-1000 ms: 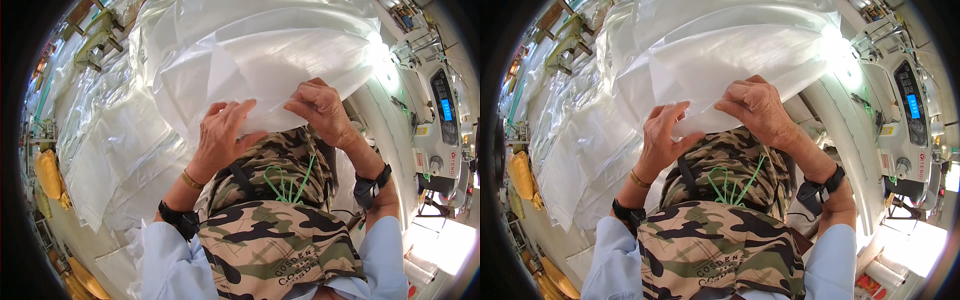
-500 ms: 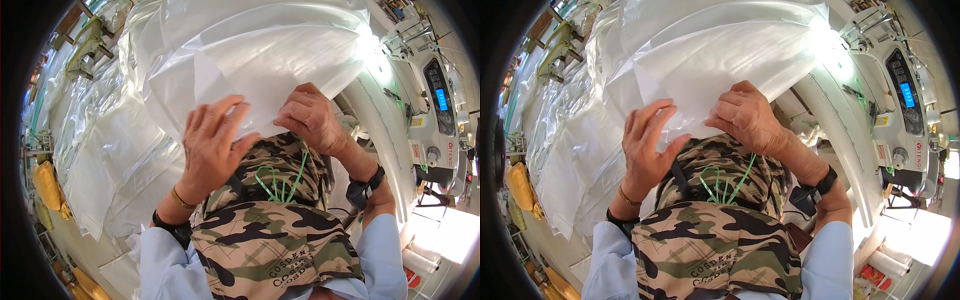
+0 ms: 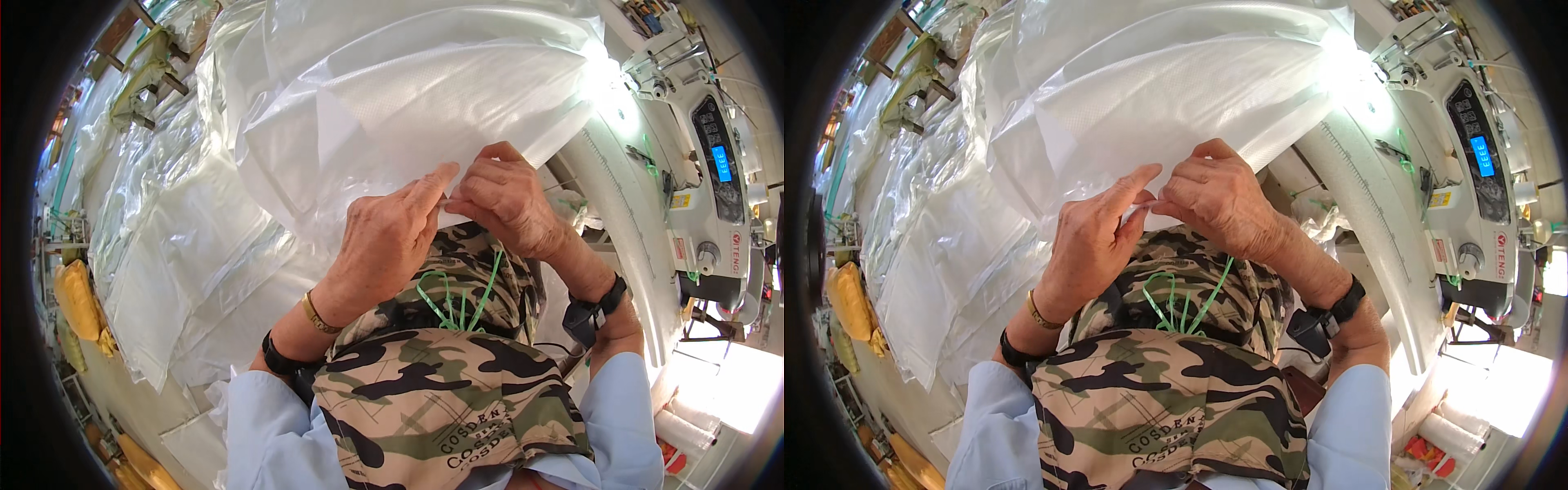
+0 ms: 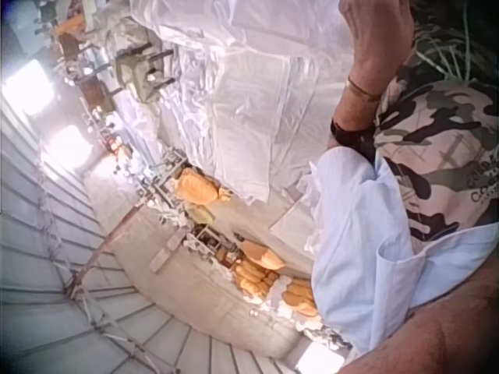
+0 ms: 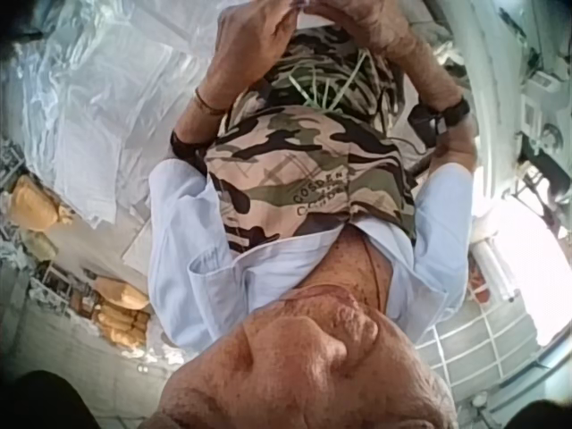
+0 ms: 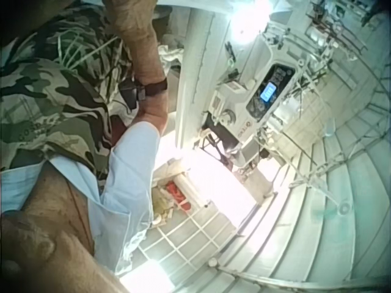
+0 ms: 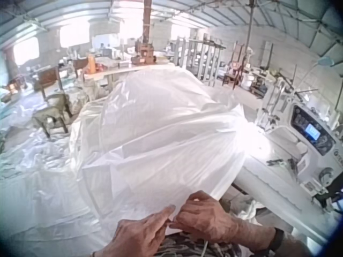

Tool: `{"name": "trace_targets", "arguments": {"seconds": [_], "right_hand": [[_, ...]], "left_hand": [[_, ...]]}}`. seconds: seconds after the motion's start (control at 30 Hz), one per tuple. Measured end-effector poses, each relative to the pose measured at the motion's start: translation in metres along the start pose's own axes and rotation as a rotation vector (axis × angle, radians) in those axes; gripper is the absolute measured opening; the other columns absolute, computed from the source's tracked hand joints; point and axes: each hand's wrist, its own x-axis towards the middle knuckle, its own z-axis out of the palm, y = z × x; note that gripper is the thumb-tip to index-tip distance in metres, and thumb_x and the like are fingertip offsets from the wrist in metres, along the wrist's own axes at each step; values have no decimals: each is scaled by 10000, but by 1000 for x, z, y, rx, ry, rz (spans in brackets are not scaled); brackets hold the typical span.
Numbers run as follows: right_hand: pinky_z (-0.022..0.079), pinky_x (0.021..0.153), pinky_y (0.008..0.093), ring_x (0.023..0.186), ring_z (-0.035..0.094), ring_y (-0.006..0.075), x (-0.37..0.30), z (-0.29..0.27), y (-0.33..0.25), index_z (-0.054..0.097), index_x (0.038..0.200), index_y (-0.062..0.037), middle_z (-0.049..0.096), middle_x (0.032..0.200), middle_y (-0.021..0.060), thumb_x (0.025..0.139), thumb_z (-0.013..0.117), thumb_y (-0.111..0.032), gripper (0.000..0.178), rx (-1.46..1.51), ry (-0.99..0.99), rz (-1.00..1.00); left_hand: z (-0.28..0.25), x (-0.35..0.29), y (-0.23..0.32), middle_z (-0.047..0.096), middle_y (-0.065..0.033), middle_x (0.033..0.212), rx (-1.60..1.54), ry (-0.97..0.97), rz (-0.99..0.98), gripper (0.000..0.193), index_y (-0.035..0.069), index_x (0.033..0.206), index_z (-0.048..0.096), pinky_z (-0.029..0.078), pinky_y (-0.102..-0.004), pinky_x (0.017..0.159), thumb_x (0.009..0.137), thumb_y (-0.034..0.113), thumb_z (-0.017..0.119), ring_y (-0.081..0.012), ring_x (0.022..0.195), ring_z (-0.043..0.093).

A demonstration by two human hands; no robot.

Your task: Sewing two white plastic sheets together using an industrial sewing machine.

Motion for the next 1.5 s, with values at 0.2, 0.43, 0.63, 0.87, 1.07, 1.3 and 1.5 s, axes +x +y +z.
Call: {"name": "trace_targets", "arguments": {"seconds": [0.2, 0.43, 0.63, 0.87, 1.07, 1.3, 1.5], "right_hand": [[438, 886, 396, 743, 627, 259, 5, -7, 1, 593, 879, -58, 632, 768, 61, 853, 697, -133, 131, 121, 24, 145], [431, 854, 387, 706, 617, 272, 10, -20, 0, 566, 861, -66, 611, 684, 73, 897, 644, -147, 118, 119, -44, 256], [419, 820, 413, 692, 604, 297, 10, -26, -3, 579, 827, -55, 602, 683, 89, 905, 620, -194, 164, 19, -89, 317], [414, 813, 395, 791, 611, 274, 10, -37, -6, 677, 831, -58, 615, 746, 91, 908, 633, -250, 211, -174, -226, 286], [409, 884, 400, 937, 572, 250, -1, -36, -2, 719, 901, -75, 621, 911, 61, 861, 683, -328, 259, -232, -241, 131], [407, 895, 383, 893, 576, 230, -5, -33, -6, 654, 834, -61, 611, 850, 54, 834, 700, -241, 186, -288, -172, 60], [417, 831, 390, 864, 563, 255, -10, -30, -6, 592, 815, -61, 578, 830, 71, 824, 702, -173, 158, -268, -150, 98]], "left_hand": [[1, -8, 3, 678, -70, 860, -289, 20, -184, 380, 24, 1213, 607, 467, -210, 561, 854, -101, 597, -76, 583, 564], [16, -8, -4, 597, -93, 850, -418, 98, -78, 289, 30, 1097, 613, 480, -273, 601, 828, -73, 632, -168, 646, 561], [27, -5, 3, 544, -32, 792, -333, 105, -136, 295, 21, 1034, 654, 411, -266, 597, 760, -5, 758, -124, 648, 464], [39, -3, 1, 545, -52, 786, -257, 170, -163, 272, 30, 992, 655, 407, -280, 584, 750, 26, 780, -148, 642, 465], [44, -3, -6, 551, -58, 751, -211, 159, -105, 163, 18, 923, 668, 387, -287, 531, 787, 29, 757, -148, 587, 472], [40, -1, -5, 552, -85, 744, -164, 143, -43, 78, 14, 869, 673, 419, -335, 558, 810, 26, 723, -224, 612, 534], [33, 2, 4, 561, -84, 741, 2, 170, 97, 119, 7, 943, 700, 444, -308, 564, 827, -17, 687, -220, 626, 574]]}}
